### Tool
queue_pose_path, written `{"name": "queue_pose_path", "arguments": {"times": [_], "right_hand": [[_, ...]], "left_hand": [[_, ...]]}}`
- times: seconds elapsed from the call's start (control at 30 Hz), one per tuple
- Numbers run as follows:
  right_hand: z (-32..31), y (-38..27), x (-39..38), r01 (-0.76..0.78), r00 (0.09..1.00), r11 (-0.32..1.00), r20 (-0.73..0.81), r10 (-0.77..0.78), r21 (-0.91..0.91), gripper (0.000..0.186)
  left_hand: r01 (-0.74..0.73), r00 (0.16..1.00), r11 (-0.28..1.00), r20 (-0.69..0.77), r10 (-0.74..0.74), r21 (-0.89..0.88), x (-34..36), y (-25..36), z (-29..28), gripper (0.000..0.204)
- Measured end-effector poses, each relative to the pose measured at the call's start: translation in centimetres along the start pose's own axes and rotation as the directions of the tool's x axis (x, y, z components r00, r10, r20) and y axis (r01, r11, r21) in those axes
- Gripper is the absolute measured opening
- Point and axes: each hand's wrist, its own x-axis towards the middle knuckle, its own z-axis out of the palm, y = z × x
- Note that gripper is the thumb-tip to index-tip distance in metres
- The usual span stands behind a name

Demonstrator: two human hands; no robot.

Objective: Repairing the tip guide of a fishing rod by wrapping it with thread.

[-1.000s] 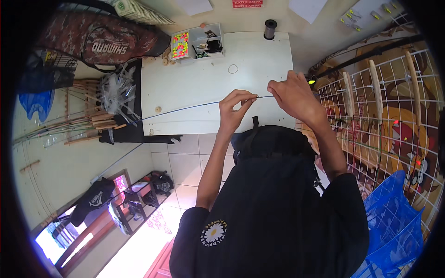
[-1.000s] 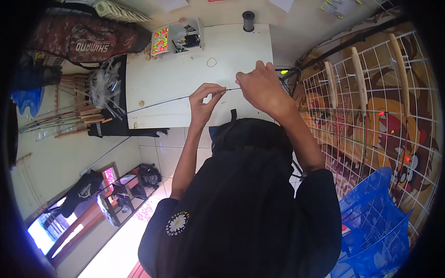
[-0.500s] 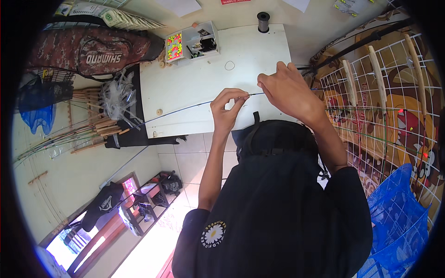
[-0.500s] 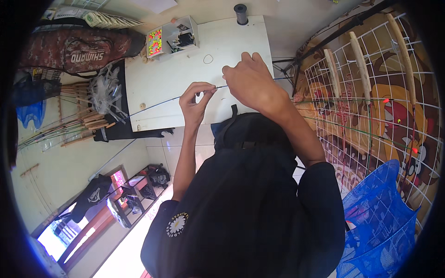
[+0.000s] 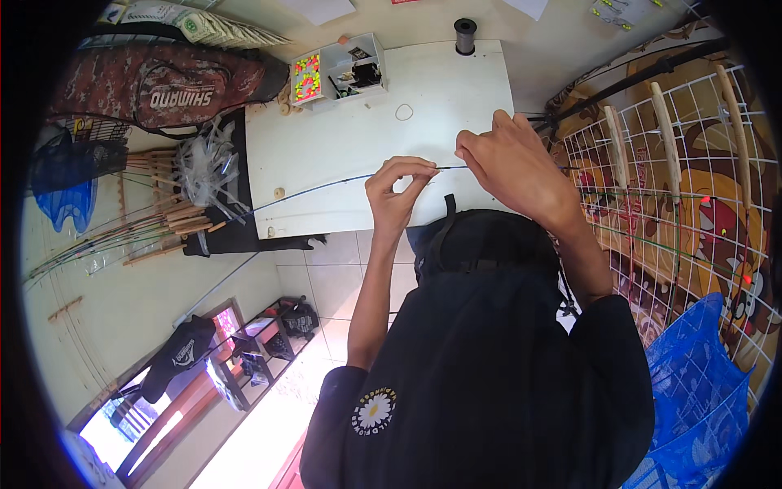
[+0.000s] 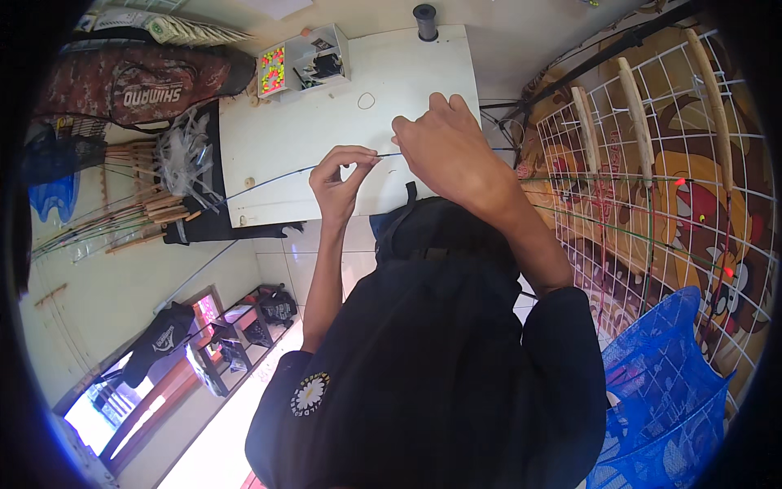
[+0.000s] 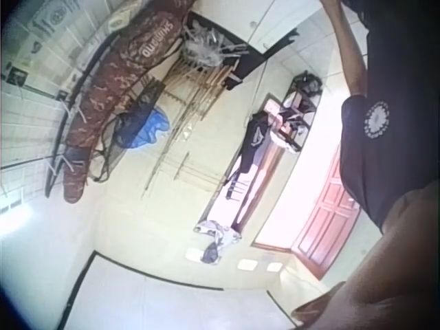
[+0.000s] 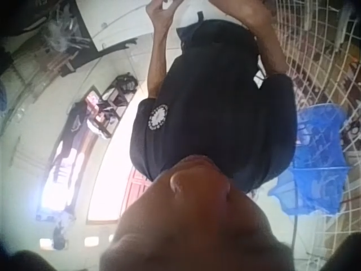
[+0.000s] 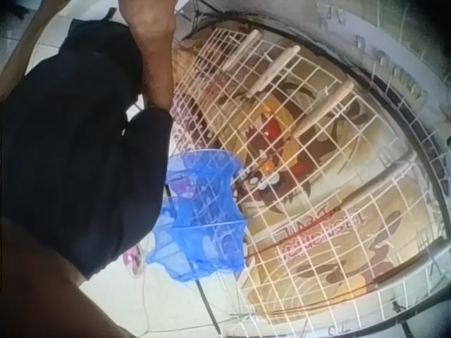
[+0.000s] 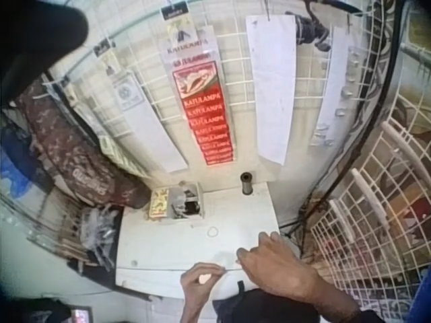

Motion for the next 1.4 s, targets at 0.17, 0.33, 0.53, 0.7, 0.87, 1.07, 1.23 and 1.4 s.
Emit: {"name": "queue_pose_path", "arguments": {"times": [0.17, 0.33, 0.53, 0.7, 0.87, 1.07, 1.23, 1.4], "right_hand": [[-0.1, -0.11, -0.09, -0.003, 1.0, 1.0, 0.019, 0.003, -0.005, 0.02], [0.24, 0.05, -0.22, 0.008, 1.0, 1.0, 0.011, -0.008, 0.003, 0.02], [0.75, 0.22, -0.2, 0.011, 1.0, 1.0, -0.023, -0.011, 0.017, 0.017], [0.72, 0.17, -0.05, 0.006, 1.0, 0.999, -0.016, -0.005, 0.053, 0.015], [0.57, 0.08, -0.02, 0.014, 1.0, 0.996, 0.013, -0.015, 0.093, 0.013], [0.37, 0.03, -0.04, 0.033, 0.999, 0.987, -0.037, -0.028, 0.154, 0.01], [0.75, 0.04, -0.35, 0.069, 0.981, 0.965, -0.194, -0.02, 0.252, 0.015], [0.23, -0.42, 0.02, 0.089, 0.948, 0.859, -0.307, 0.083, 0.505, 0.039]], "left_hand": [[-0.01, 1.0, 1.0, -0.002, 0.01, 0.005, -0.11, -0.13, -0.22, 0.017], [-0.061, 0.998, 0.997, -0.021, 0.062, 0.054, -0.08, 0.04, -0.06, 0.017], [-0.112, 0.992, 0.99, -0.041, 0.116, 0.088, -0.31, -0.08, -0.07, 0.016], [-0.139, 0.988, 0.987, -0.052, 0.143, 0.075, -0.27, -0.24, -0.08, 0.015], [-0.147, 0.986, 0.987, -0.064, 0.151, 0.063, -0.22, -0.19, 0.03, 0.013], [-0.152, 0.986, 0.987, -0.065, 0.155, 0.06, -0.24, -0.16, 0.04, 0.013], [-0.153, 0.986, 0.987, -0.061, 0.156, 0.051, -0.19, -0.26, 0.08, 0.013], [-0.119, 0.991, 0.988, -0.051, 0.124, 0.1, 0.07, 0.15, 0.28, 0.015]]}}
